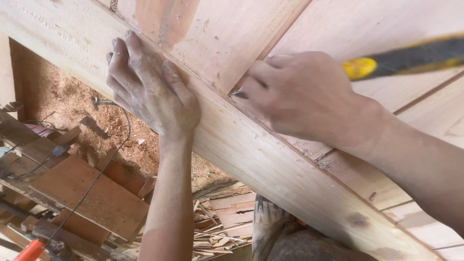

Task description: The person uses a chisel to remove wood along the edge of a wooden panel, creating a groove. They hold the panel with one hand and push the chisel with the other, producing wood shavings.

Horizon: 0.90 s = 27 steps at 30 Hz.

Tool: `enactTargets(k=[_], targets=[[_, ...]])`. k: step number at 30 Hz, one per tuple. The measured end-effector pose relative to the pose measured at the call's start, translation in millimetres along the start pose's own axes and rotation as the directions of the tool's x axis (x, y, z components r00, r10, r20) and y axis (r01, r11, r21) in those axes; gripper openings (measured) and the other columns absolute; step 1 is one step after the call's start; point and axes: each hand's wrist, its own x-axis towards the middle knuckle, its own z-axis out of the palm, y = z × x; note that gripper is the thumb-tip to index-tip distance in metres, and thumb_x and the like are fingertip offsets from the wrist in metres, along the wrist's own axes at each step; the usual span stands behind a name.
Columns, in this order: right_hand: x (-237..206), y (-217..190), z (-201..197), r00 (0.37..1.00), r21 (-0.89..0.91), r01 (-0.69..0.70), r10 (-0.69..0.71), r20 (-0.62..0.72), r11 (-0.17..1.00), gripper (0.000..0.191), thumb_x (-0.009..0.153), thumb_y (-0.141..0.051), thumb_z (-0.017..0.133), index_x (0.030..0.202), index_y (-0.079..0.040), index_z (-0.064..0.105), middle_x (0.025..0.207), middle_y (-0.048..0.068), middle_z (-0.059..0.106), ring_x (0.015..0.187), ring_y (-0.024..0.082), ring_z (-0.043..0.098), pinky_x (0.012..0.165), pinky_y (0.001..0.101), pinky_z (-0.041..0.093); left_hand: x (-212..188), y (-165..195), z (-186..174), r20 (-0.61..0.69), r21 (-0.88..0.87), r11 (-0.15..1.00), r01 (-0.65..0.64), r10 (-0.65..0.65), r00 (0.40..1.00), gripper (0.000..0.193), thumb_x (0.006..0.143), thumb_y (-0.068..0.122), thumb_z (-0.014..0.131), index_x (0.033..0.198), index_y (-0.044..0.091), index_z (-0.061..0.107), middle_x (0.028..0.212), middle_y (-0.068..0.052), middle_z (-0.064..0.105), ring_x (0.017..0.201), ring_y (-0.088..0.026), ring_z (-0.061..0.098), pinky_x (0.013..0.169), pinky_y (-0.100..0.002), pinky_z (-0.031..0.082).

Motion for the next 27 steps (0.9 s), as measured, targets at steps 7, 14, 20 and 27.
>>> enactTargets(k=[7, 14, 20, 27], targets=[[25, -1, -8, 0.968, -0.074, 0.228, -0.235, -0.092, 0.971, 0.014, 0.086, -0.019, 0.062, 0.074, -0.011, 0.06, 0.069, 0.001, 0.058, 0.058, 0.011, 0.062, 0.049, 0.0289, 0.051, 4, 3, -8, 0.024, 0.041, 0.999, -0.022, 0.021, 0.999, 0.052, 0.116, 0.025, 0.042, 0.163, 0.014, 0.022, 0.158, -0.019, 0.032, 0.145, -0.03, 0.032, 0.118, -0.053, 0.028], [16, -3, -17, 0.938, -0.062, 0.325, -0.313, 0.152, 0.944, 0.019, 0.09, -0.024, 0.058, 0.078, -0.011, 0.061, 0.062, -0.001, 0.055, 0.054, 0.014, 0.056, 0.053, 0.0321, 0.053, 0, 6, -15, 0.02, 0.051, 0.998, -0.033, 0.032, 0.999, 0.051, 0.118, 0.023, 0.039, 0.164, 0.013, 0.02, 0.16, -0.021, 0.028, 0.147, -0.031, 0.031, 0.118, -0.053, 0.028], [8, -5, -6, 0.91, -0.025, 0.284, -0.262, 0.322, 0.958, 0.018, 0.096, -0.022, 0.056, 0.084, -0.009, 0.062, 0.068, 0.0, 0.056, 0.058, 0.013, 0.056, 0.047, 0.03, 0.051, 3, 2, -13, 0.028, 0.005, 1.0, -0.016, 0.016, 0.999, 0.05, 0.119, 0.026, 0.043, 0.162, 0.013, 0.023, 0.157, -0.019, 0.031, 0.145, -0.03, 0.033, 0.119, -0.052, 0.029], [-47, 0, 12, 0.896, 0.008, 0.303, -0.288, 0.338, 0.953, 0.025, 0.086, -0.02, 0.058, 0.101, -0.003, 0.068, 0.087, 0.004, 0.065, 0.062, 0.013, 0.058, 0.054, 0.0323, 0.056, 1, -6, 6, -0.081, 0.04, 0.998, -0.042, 0.045, 0.996, 0.049, 0.118, 0.028, 0.037, 0.164, 0.025, 0.018, 0.156, -0.014, 0.036, 0.139, -0.023, 0.04, 0.112, -0.045, 0.038]])
